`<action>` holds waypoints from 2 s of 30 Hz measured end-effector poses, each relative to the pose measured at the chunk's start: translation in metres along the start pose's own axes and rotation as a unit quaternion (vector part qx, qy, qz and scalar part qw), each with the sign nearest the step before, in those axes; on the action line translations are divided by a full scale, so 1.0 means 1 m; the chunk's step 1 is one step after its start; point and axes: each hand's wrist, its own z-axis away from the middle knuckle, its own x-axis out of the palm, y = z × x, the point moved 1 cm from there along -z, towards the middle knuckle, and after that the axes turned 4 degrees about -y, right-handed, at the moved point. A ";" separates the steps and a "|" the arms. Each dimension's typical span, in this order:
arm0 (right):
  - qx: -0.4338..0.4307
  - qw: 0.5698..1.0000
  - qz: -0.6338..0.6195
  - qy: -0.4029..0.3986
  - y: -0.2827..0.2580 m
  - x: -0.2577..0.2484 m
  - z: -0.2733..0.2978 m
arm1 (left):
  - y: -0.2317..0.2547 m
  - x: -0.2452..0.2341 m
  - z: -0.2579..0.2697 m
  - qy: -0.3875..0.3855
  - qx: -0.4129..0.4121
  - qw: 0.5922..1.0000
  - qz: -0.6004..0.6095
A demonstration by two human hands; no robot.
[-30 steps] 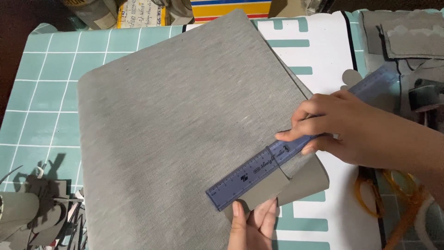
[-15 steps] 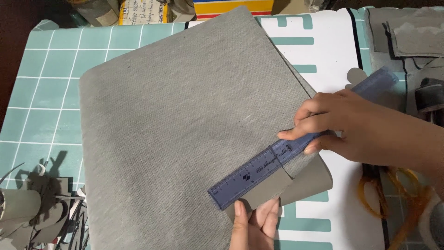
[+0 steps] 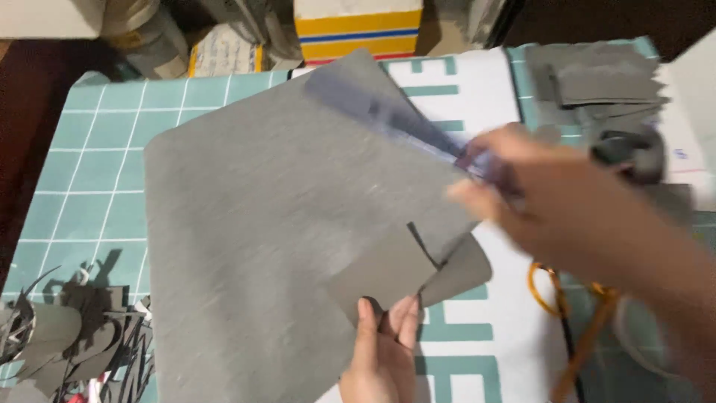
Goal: Measuring and marking a piece of grey leather using a ruler and pencil on a workshop table.
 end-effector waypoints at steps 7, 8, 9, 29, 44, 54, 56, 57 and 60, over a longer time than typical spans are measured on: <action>-0.206 0.977 -0.053 0.023 0.003 0.066 -0.030 | -0.006 -0.025 -0.013 -0.155 0.018 0.987 -0.046; -0.198 0.978 -0.053 0.027 0.004 0.063 -0.021 | -0.002 -0.017 0.001 -0.159 0.011 0.986 -0.049; -0.191 0.974 -0.119 0.008 0.005 0.058 -0.013 | 0.002 -0.006 0.013 -0.155 0.012 0.986 -0.064; 0.191 0.928 -0.243 0.208 0.306 0.065 0.038 | 0.009 0.000 0.041 -0.218 0.066 0.966 -0.124; -0.074 0.950 -0.272 0.132 0.116 0.075 0.077 | 0.077 -0.042 0.088 -0.282 -0.177 0.815 -0.474; -0.100 0.938 -0.278 0.179 0.061 0.097 0.068 | 0.051 0.048 -0.009 -0.179 0.551 0.099 -0.809; -0.121 0.920 -0.308 0.211 0.066 0.093 0.069 | 0.038 0.052 0.013 -0.127 0.578 0.033 -0.806; -0.142 0.890 -0.376 0.214 0.072 0.094 0.070 | 0.037 0.047 0.050 -0.412 0.347 0.126 -0.833; -0.131 0.876 -0.417 0.202 0.085 0.086 0.078 | 0.058 0.045 0.114 -0.693 0.001 0.168 -0.702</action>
